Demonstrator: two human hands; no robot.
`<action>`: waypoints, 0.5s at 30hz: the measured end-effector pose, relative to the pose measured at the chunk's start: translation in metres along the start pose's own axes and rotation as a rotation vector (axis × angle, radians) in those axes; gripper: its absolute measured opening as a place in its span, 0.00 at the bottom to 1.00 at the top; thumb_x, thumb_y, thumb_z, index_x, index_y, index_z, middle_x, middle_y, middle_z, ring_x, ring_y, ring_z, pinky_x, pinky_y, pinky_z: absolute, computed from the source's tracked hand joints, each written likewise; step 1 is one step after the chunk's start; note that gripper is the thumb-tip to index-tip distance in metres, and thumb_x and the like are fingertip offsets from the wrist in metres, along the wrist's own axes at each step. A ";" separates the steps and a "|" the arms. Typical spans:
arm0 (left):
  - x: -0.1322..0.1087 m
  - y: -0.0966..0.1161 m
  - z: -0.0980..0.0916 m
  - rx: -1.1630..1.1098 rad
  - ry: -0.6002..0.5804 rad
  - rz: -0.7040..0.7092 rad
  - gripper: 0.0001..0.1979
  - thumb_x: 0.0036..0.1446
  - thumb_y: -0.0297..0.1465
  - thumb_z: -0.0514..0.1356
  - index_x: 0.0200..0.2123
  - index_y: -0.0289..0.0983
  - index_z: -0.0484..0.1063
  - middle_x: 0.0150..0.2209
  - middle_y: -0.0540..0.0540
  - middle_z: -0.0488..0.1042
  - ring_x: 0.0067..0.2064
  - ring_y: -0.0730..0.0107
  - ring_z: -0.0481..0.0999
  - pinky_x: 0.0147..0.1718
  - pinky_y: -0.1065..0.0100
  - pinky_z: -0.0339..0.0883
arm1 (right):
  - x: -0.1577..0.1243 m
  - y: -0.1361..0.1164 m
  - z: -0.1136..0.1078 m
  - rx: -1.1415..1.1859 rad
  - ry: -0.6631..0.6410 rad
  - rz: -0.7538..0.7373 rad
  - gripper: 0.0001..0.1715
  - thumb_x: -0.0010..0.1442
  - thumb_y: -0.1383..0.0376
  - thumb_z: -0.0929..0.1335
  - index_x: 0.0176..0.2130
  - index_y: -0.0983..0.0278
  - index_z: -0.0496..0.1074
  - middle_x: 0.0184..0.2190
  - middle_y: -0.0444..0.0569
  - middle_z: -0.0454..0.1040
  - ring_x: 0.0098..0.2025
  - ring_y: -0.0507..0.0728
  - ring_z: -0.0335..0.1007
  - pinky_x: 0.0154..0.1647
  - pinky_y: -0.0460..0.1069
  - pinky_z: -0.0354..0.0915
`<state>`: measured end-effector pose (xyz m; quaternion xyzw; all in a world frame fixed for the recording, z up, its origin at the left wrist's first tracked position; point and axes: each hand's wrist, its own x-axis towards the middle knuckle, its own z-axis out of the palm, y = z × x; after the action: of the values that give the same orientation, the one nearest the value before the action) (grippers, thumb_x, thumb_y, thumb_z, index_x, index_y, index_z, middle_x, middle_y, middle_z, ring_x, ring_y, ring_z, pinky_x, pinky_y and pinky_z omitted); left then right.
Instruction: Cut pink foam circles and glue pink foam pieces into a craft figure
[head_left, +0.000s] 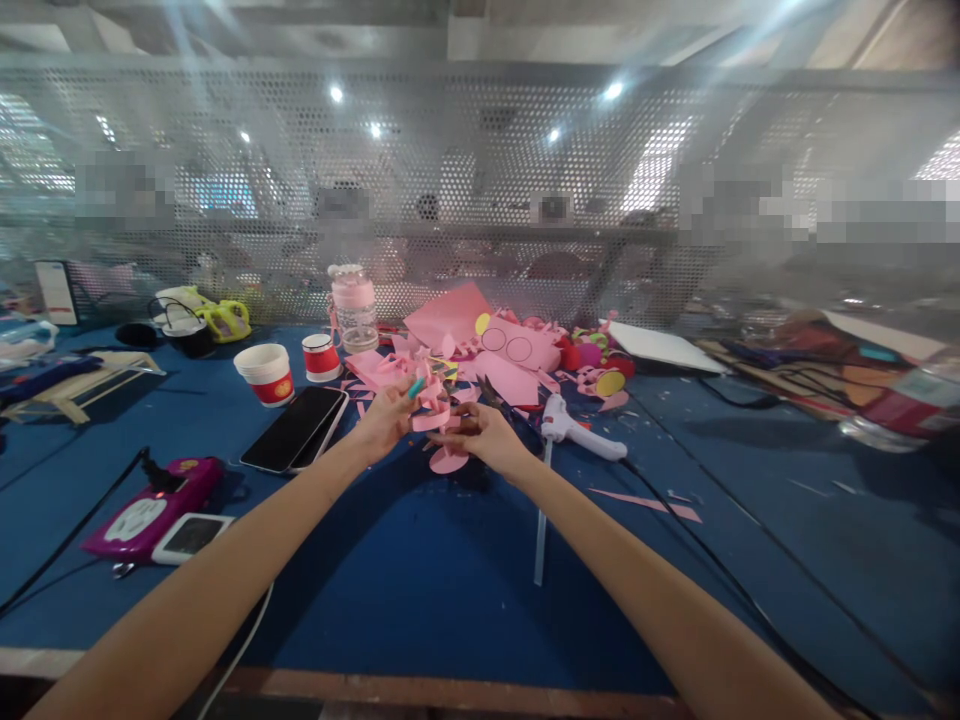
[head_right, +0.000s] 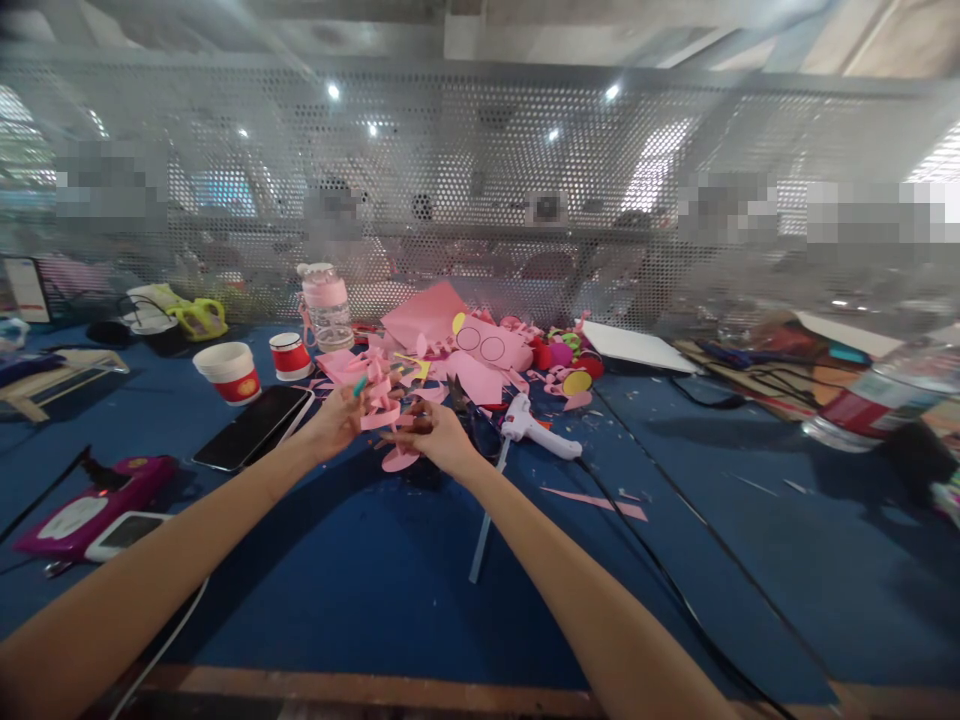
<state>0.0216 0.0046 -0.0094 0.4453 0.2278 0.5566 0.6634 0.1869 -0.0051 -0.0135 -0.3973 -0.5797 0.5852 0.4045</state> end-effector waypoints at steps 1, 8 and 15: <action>0.000 -0.001 0.000 0.011 0.014 -0.003 0.26 0.33 0.37 0.71 0.39 0.34 0.73 0.42 0.40 0.77 0.40 0.62 0.77 0.35 0.68 0.72 | 0.000 0.001 0.000 0.029 0.005 0.009 0.28 0.30 0.63 0.77 0.30 0.64 0.62 0.21 0.40 0.73 0.24 0.53 0.73 0.25 0.46 0.69; -0.005 -0.001 0.006 0.042 0.111 -0.050 0.21 0.36 0.25 0.70 0.38 0.32 0.73 0.35 0.41 0.79 0.35 0.64 0.78 0.32 0.68 0.72 | 0.002 0.004 -0.003 -0.027 0.062 0.008 0.26 0.33 0.67 0.76 0.33 0.64 0.65 0.25 0.44 0.75 0.27 0.54 0.75 0.25 0.46 0.69; -0.003 -0.002 0.002 0.032 0.092 -0.063 0.17 0.39 0.27 0.68 0.36 0.33 0.74 0.36 0.42 0.78 0.37 0.63 0.77 0.33 0.66 0.72 | 0.002 0.004 -0.003 -0.012 0.088 0.002 0.28 0.32 0.66 0.77 0.33 0.64 0.65 0.25 0.44 0.76 0.27 0.54 0.75 0.29 0.48 0.70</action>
<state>0.0236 0.0015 -0.0101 0.4225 0.2809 0.5516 0.6621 0.1892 -0.0018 -0.0177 -0.4257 -0.5644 0.5642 0.4264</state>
